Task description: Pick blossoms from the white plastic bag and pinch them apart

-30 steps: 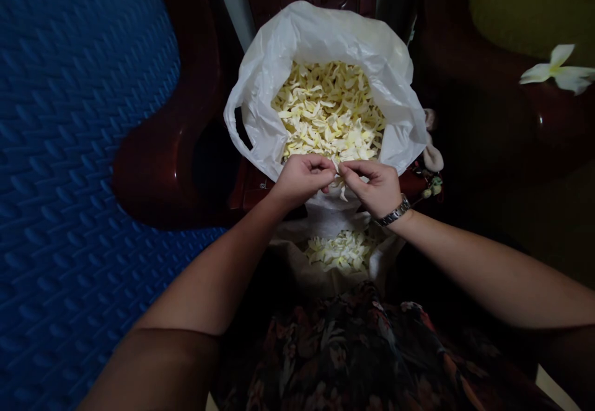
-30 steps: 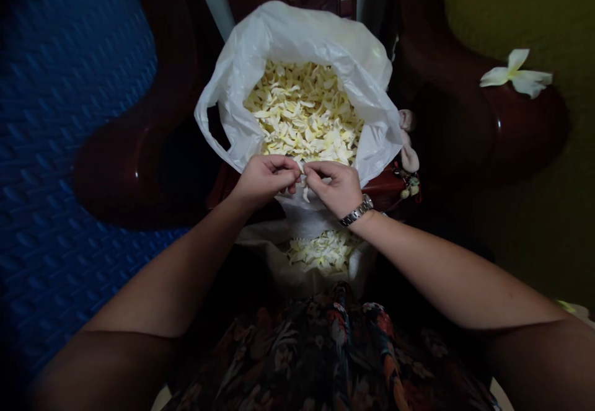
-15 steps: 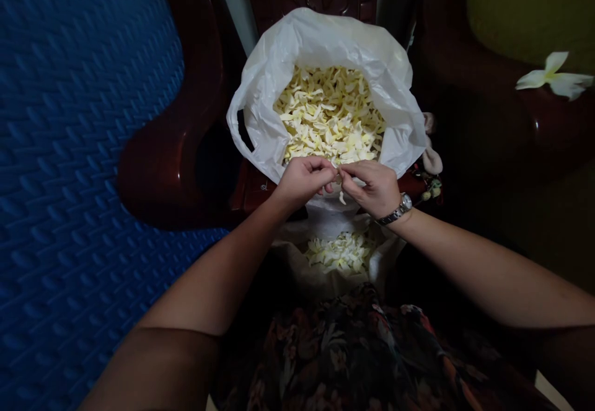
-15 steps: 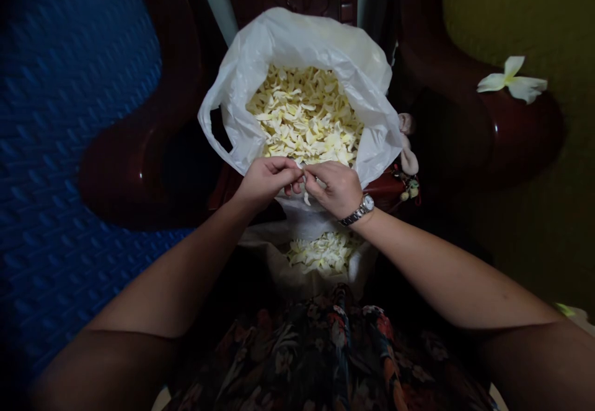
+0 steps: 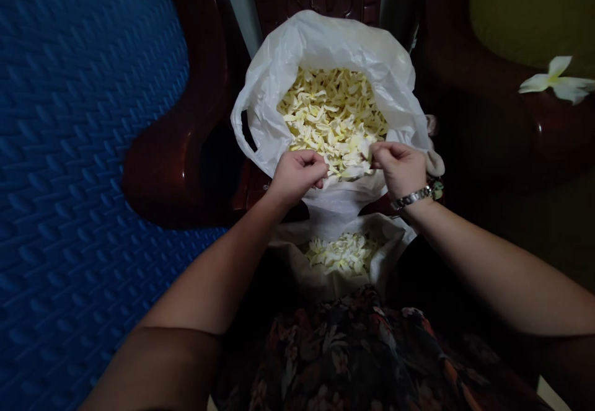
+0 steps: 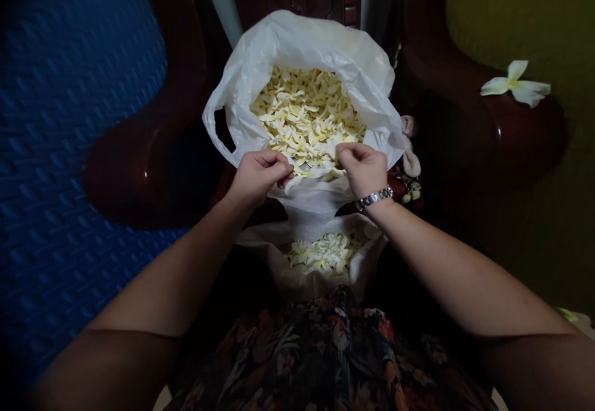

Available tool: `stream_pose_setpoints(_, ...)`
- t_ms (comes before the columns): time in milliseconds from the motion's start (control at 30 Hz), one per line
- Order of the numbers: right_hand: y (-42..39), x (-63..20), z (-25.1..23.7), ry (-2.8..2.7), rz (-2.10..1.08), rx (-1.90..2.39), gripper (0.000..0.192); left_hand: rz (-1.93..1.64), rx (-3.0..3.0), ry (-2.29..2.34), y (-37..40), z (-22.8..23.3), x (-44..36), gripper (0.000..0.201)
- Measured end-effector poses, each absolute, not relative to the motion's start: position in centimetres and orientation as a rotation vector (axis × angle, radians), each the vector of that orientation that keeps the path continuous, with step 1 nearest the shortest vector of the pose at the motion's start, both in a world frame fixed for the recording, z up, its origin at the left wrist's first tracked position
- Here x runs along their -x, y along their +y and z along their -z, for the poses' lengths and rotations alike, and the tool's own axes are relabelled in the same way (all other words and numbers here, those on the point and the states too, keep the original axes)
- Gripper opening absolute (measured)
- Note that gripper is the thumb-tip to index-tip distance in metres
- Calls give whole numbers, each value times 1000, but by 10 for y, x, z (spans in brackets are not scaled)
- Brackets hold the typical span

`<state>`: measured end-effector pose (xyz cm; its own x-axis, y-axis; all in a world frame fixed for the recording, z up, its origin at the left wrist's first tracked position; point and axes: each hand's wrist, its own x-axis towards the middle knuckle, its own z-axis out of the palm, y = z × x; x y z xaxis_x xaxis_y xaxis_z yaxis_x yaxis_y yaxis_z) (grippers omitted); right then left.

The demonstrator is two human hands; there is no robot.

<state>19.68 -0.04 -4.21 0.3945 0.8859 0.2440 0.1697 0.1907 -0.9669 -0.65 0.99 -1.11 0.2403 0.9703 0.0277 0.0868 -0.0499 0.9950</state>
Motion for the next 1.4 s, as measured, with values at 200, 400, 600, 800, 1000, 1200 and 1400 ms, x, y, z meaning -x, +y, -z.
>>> stream_pose_setpoints(200, 13, -220, 41, -893, -747, 1209, 10, -1069, -1375, 1067, 14, 4, 18, 9)
stream_pose_setpoints(400, 7, -224, 41, -848, -750, 1183, 9, -1216, -1330, 1084, 16, 2, 22, 13)
stream_pose_setpoints(600, 13, -233, 34, -770, -774, 1176, 11, -1280, -1334, 1114, 18, 1, 26, 12)
stream_pose_setpoints(800, -12, -224, 24, -1427, -1012, 1215, 18, -1171, -1349, 1066, 19, 2, 30, 11)
stream_pose_setpoints(1000, -29, -188, 29, -1539, -886, 1117, 28, -899, -1412, 1022, 12, 10, 17, 10)
stream_pose_setpoints(1200, -29, -172, 49, -1318, -992, 1130, 40, -799, -1417, 995, 2, 10, 2, 9)
stream_pose_setpoints(1400, -29, -171, 47, -1274, -1029, 1123, 40, -781, -1427, 989, 1, 6, 3, 7)
